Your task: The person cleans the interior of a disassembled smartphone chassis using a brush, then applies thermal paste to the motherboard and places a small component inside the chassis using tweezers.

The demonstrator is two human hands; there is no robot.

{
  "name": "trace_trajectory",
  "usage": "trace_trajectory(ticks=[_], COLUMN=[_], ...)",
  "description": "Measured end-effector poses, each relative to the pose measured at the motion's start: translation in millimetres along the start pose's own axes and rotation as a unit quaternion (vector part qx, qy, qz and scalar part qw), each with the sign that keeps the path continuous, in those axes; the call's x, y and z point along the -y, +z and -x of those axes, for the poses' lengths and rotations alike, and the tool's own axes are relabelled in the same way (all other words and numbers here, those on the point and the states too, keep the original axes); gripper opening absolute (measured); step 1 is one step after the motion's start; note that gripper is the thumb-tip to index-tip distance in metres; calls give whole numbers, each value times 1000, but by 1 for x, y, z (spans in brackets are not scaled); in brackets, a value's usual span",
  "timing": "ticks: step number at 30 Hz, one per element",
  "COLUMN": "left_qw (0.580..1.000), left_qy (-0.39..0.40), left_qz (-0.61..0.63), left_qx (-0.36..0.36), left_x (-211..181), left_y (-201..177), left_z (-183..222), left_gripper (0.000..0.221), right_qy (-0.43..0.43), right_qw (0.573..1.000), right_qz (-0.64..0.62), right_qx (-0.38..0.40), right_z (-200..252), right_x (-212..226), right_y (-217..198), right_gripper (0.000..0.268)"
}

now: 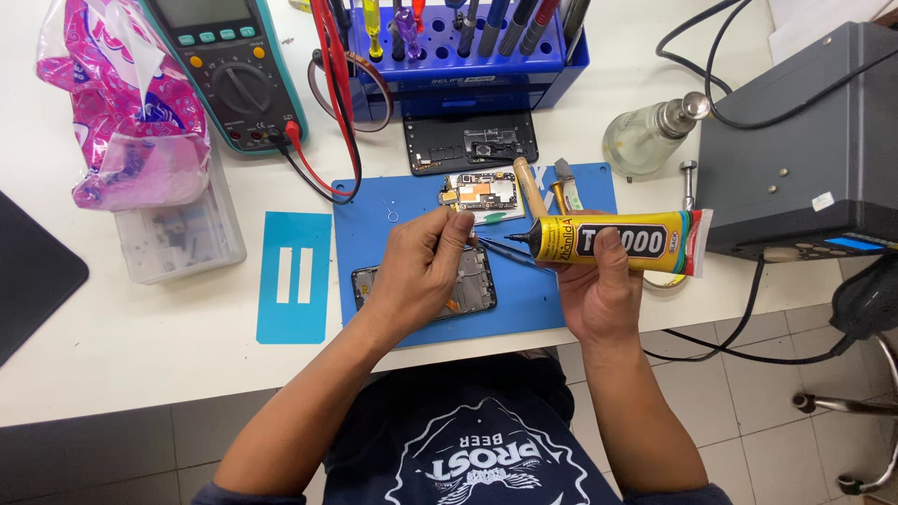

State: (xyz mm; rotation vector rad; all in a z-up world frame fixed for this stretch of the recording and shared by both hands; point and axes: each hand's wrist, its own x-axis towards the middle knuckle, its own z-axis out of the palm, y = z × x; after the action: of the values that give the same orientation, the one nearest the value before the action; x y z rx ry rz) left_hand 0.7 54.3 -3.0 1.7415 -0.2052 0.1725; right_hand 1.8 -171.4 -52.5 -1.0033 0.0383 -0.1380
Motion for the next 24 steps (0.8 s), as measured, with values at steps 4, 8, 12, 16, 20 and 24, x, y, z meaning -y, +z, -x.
trace_trajectory(ticks=[4,8,12,16,20,24], left_qw=[1000,998,986,980,975,973], left_qy=[-4,-4,30,47,66,73], left_qz=[-5,-56,-160,-191,-211,-216], left_qx=[-7,-8,25,32,26,33], left_x=[6,16,17,23,27,28], left_y=[-5,-15,-23,-21,-19,-18], left_z=[-1,4,12,14,13,12], left_gripper=[44,43,35,32,30,26], right_qy=[-1,-12,-70,-74,-88,-88], right_qw=[1000,997,941,919,909,906], right_qz=[11,75,323,375,392,398], right_qx=[-17,-1,70,100,112,114], right_z=[6,18,31,40,43,42], right_x=[0,-17,-5,0,1,0], right_y=[-4,-34,-35,-24,-18,-13], right_gripper=[35,33,33,34,35,34])
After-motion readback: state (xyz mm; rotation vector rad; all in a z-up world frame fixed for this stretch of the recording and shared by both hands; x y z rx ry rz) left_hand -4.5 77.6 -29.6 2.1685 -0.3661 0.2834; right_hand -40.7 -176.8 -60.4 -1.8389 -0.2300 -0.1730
